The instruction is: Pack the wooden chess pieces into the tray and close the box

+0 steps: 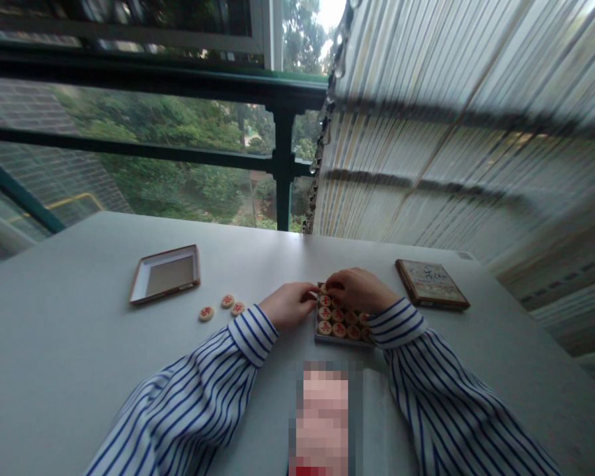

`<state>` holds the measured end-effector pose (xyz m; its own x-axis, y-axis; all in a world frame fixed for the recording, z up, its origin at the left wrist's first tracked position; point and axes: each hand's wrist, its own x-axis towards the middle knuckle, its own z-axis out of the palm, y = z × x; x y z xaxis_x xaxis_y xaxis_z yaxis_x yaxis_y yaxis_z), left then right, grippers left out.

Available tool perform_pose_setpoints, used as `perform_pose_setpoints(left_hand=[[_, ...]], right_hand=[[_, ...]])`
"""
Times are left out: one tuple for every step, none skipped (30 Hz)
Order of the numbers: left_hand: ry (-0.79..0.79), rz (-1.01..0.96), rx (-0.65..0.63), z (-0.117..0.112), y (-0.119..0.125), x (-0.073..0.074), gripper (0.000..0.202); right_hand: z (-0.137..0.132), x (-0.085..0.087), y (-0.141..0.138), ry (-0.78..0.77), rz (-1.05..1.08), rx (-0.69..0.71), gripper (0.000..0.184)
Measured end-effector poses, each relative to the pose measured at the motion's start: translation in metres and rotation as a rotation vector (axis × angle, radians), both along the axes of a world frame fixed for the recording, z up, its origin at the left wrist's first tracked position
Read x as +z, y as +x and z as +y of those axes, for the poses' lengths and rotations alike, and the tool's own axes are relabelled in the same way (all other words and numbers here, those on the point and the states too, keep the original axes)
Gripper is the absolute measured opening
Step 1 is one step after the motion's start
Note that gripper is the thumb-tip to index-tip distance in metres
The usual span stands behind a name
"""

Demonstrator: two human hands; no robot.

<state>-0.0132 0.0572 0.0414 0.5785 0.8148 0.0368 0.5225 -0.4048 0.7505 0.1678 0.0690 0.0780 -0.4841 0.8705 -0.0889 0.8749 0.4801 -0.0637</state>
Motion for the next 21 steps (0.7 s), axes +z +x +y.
perform_pose_setpoints(left_hand=[[0.001,-0.002,0.001,0.0000,-0.0001,-0.0002,0.035],[0.001,-0.004,0.003,0.0001,-0.0001,-0.0004,0.035],[0.003,-0.005,0.005,0.0001,-0.0002,-0.0006,0.034],[0.004,-0.005,0.007,0.0001,-0.0003,-0.0008,0.034],[0.004,-0.005,0.008,0.0002,-0.0004,-0.0010,0.034],[0.003,-0.004,0.008,0.0002,-0.0006,-0.0012,0.033],[0.002,-0.003,0.009,0.0003,-0.0008,-0.0014,0.033],[0.001,-0.003,0.011,0.0004,-0.0010,-0.0016,0.033],[0.000,-0.002,0.012,0.0004,-0.0012,-0.0018,0.033],[0.001,-0.002,0.013,0.0004,-0.0013,-0.0018,0.033],[0.002,-0.002,0.013,0.0003,-0.0014,-0.0018,0.033],[0.004,-0.001,0.013,0.0003,-0.0015,-0.0017,0.033],[0.006,-0.001,0.011,0.0001,-0.0015,-0.0015,0.033],[0.006,0.000,0.008,0.0000,-0.0014,-0.0013,0.033],[0.005,-0.001,0.005,-0.0002,-0.0012,-0.0010,0.033],[0.002,-0.003,0.004,-0.0003,-0.0011,-0.0007,0.033],[-0.002,-0.006,0.002,-0.0003,-0.0009,-0.0005,0.033],[-0.005,-0.009,0.001,-0.0003,-0.0008,-0.0004,0.033],[-0.008,-0.012,0.002,-0.0003,-0.0006,-0.0004,0.033],[-0.007,-0.014,0.004,-0.0002,-0.0005,-0.0004,0.033],[-0.005,-0.013,0.005,0.0000,-0.0004,-0.0005,0.033]], right_hand=[[0.0000,0.0000,0.0000,-0.002,0.005,0.002,0.027],[0.0000,0.0000,0.0000,-0.001,0.011,0.006,0.027],[0.0000,0.0001,0.0000,-0.001,0.017,0.010,0.027],[0.0000,0.0003,-0.0001,-0.004,0.023,0.015,0.027],[0.0000,0.0007,-0.0003,-0.010,0.028,0.016,0.027],[0.0000,0.0011,-0.0005,-0.018,0.032,0.014,0.027],[0.0000,0.0015,-0.0008,-0.027,0.038,0.010,0.027],[-0.0001,0.0019,-0.0011,-0.037,0.042,0.005,0.027],[-0.0001,0.0021,-0.0013,-0.045,0.046,-0.001,0.026],[-0.0001,0.0021,-0.0015,-0.048,0.051,-0.004,0.026],[0.0000,0.0019,-0.0016,-0.047,0.055,-0.005,0.026],[0.0002,0.0015,-0.0015,-0.043,0.058,-0.002,0.026],[0.0004,0.0010,-0.0014,-0.038,0.058,0.001,0.026],[0.0006,0.0005,-0.0012,-0.032,0.056,0.005,0.026],[0.0008,0.0000,-0.0010,-0.029,0.054,0.009,0.026],[0.0009,-0.0004,-0.0008,-0.027,0.051,0.013,0.026],[0.0010,-0.0006,-0.0006,-0.029,0.050,0.016,0.026],[0.0011,-0.0007,-0.0006,-0.031,0.049,0.018,0.026],[0.0010,-0.0006,-0.0005,-0.033,0.049,0.020,0.026],[0.0010,-0.0005,-0.0005,-0.034,0.049,0.022,0.026],[0.0009,-0.0003,-0.0005,-0.033,0.048,0.023,0.025]])
